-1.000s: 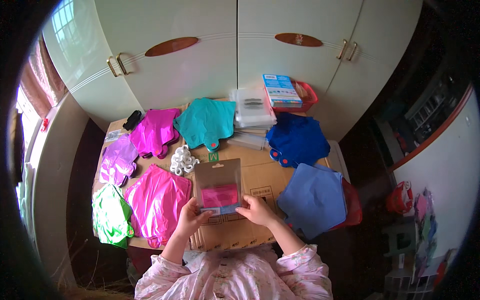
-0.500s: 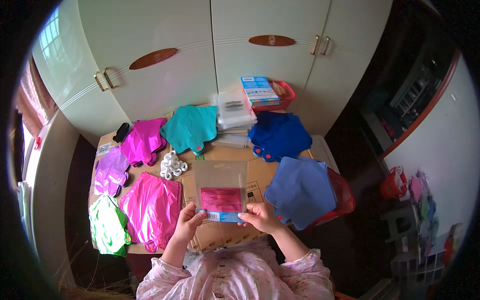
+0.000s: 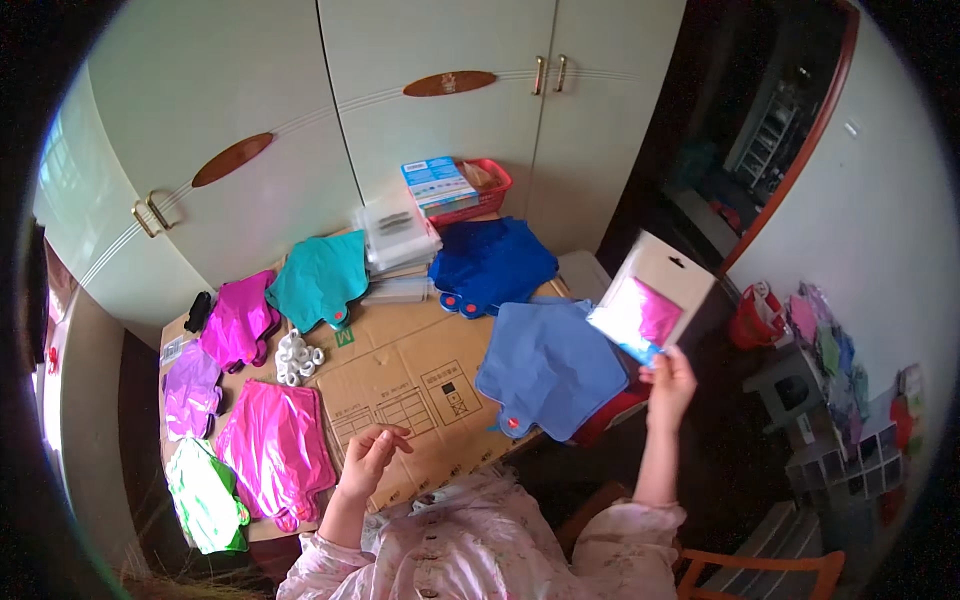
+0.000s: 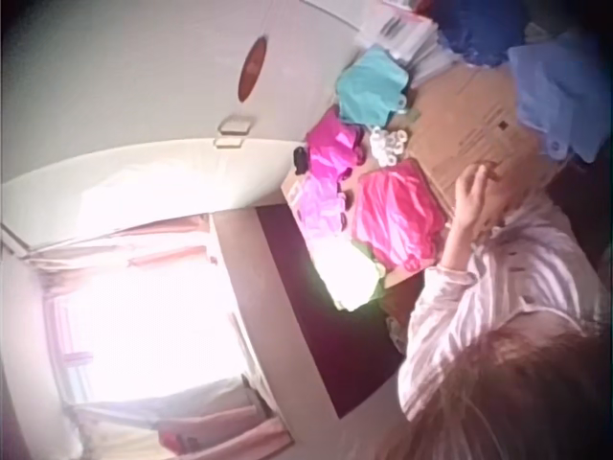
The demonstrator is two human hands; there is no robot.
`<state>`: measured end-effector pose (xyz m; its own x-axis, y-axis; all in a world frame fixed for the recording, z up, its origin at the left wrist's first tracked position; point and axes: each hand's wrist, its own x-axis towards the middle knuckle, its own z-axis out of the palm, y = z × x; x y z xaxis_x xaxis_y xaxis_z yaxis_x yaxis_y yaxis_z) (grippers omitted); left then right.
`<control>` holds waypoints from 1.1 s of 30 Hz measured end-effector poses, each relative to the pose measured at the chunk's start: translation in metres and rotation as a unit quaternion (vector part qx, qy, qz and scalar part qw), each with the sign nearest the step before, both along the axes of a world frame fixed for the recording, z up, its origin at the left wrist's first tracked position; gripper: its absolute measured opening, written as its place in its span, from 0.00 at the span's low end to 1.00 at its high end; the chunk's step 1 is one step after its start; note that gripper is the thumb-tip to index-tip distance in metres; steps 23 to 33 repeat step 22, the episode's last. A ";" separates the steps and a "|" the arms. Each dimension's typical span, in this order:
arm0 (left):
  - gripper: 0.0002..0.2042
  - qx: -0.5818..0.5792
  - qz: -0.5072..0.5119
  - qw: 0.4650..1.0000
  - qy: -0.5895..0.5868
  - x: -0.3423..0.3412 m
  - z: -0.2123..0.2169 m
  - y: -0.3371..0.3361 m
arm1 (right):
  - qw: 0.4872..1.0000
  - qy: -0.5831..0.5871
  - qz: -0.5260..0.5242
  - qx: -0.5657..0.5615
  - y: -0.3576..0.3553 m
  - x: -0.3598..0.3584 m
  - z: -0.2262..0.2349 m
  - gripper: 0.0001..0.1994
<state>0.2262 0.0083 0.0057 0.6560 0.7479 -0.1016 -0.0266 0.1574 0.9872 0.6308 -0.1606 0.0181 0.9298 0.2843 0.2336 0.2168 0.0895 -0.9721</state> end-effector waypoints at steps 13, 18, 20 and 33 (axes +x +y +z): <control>0.09 -0.027 0.123 0.992 -0.019 -0.041 0.004 -0.012 | 0.926 0.295 -0.016 -0.233 -0.007 0.149 -0.207 0.11; 0.12 -0.038 0.075 0.996 0.029 -0.087 0.004 -0.036 | 0.943 0.050 -0.040 -0.326 -0.005 0.147 -0.194 0.13; 0.13 0.029 0.002 0.996 0.085 -0.119 -0.005 -0.051 | 0.984 0.005 -0.009 -0.177 0.000 0.144 -0.175 0.14; 0.13 0.060 -0.018 0.991 0.117 -0.143 -0.009 -0.066 | 0.986 0.110 0.052 -0.114 0.020 0.123 -0.140 0.17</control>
